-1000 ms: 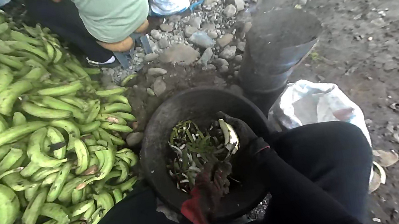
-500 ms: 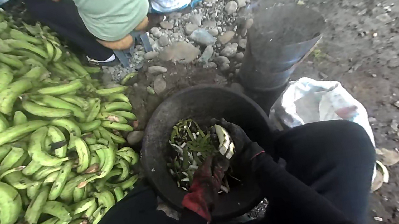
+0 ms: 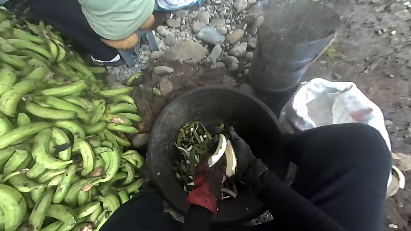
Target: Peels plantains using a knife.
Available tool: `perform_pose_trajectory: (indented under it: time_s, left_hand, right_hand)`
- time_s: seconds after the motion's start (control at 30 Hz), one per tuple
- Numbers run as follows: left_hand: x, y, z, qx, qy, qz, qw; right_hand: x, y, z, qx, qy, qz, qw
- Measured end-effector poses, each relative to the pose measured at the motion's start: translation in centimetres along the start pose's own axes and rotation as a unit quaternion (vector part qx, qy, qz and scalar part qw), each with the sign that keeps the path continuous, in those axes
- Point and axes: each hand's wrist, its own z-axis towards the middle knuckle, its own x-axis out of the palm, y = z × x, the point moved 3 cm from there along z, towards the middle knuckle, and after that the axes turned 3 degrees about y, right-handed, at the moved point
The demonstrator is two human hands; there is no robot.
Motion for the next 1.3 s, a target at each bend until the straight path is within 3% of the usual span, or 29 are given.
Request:
perform_pose_trajectory:
  time_s: [0.2,0.33,0.43,0.53,0.63,0.77,0.9,0.97,1.07,1.13,1.2,1.3]
  left_hand:
    - [-0.4,-1.3,0.1,-0.003,0.044,0.071,0.996]
    - [-0.1,-1.5,0.3,-0.029,0.065,0.089,0.994]
    - [-1.2,-2.6,-0.2,-0.033,0.132,0.073,0.988]
    - [-1.9,-2.4,-1.5,-0.028,0.175,-0.009,0.984]
    - [-2.2,-2.1,-2.6,-0.019,0.171,-0.162,0.972]
    - [-3.3,-2.7,-2.8,0.022,0.107,-0.404,0.908]
    - [-5.2,-3.2,-1.9,0.099,0.066,-0.505,0.855]
    - [-5.2,-2.4,-1.5,0.091,0.046,-0.502,0.859]
    - [-4.3,-0.3,-1.2,0.069,0.061,-0.504,0.859]
    - [-4.2,-0.3,-1.3,0.042,0.060,-0.487,0.870]
    - [-4.2,-0.6,-1.1,-0.004,0.054,-0.482,0.875]
    - [-5.4,-2.1,-1.8,0.022,-0.017,-0.477,0.878]
  right_hand:
    - [-1.0,-0.2,-0.1,-0.013,-0.008,0.039,0.999]
    - [-3.0,-0.8,0.4,-0.023,0.058,0.124,0.990]
    - [-4.4,-0.8,0.5,-0.020,0.076,0.169,0.982]
    - [-5.2,-0.7,0.5,-0.016,0.077,0.176,0.981]
    - [-4.8,0.1,0.1,-0.017,0.053,0.097,0.994]
    - [-2.0,5.6,0.1,-0.076,0.000,-0.047,0.996]
    - [0.9,16.8,-1.8,-0.243,-0.094,-0.261,0.930]
    - [2.0,23.4,-2.9,-0.348,-0.084,-0.300,0.884]
    - [1.0,30.0,-5.5,-0.403,-0.124,-0.423,0.802]
    - [-1.7,32.1,-6.6,-0.382,-0.154,-0.521,0.748]
    - [-4.9,32.7,-7.9,-0.307,-0.206,-0.618,0.693]
    - [-7.0,31.2,-10.4,-0.167,-0.297,-0.666,0.663]
